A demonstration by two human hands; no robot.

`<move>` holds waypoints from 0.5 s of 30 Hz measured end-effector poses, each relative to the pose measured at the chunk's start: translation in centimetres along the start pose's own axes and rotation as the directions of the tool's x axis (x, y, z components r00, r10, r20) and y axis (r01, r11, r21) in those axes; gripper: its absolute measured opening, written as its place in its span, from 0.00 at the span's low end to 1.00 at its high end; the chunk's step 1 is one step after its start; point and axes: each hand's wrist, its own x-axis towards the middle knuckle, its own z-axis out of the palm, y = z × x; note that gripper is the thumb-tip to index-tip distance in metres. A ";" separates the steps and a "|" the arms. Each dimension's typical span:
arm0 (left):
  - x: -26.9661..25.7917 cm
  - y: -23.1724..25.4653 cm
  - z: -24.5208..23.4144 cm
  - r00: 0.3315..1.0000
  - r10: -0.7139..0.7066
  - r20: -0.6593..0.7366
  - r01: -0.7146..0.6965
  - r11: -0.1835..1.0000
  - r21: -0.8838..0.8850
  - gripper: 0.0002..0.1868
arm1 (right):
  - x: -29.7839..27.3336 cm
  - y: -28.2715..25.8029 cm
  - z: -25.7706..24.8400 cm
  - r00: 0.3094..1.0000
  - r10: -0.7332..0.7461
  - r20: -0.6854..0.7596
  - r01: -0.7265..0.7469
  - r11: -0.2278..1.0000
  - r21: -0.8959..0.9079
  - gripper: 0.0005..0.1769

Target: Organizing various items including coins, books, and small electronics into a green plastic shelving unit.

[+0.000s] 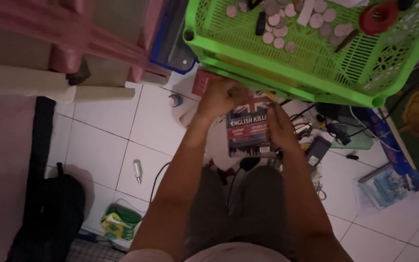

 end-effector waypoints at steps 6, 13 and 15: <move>-2.6 -2.1 3.4 0.946 -0.197 -0.258 0.231 0.966 0.111 0.24 | 0.9 2.0 0.5 0.977 -0.127 -0.171 0.119 0.991 -0.055 0.32; -7.5 -5.0 6.0 0.937 -0.272 -0.218 0.262 0.962 -0.072 0.22 | 2.0 7.1 1.0 0.945 0.004 -0.328 0.019 0.998 0.067 0.38; -8.0 -4.3 5.7 0.880 -0.462 -0.110 0.443 0.882 -0.164 0.22 | 1.9 6.8 1.1 0.925 0.066 -0.375 -0.037 0.996 0.084 0.39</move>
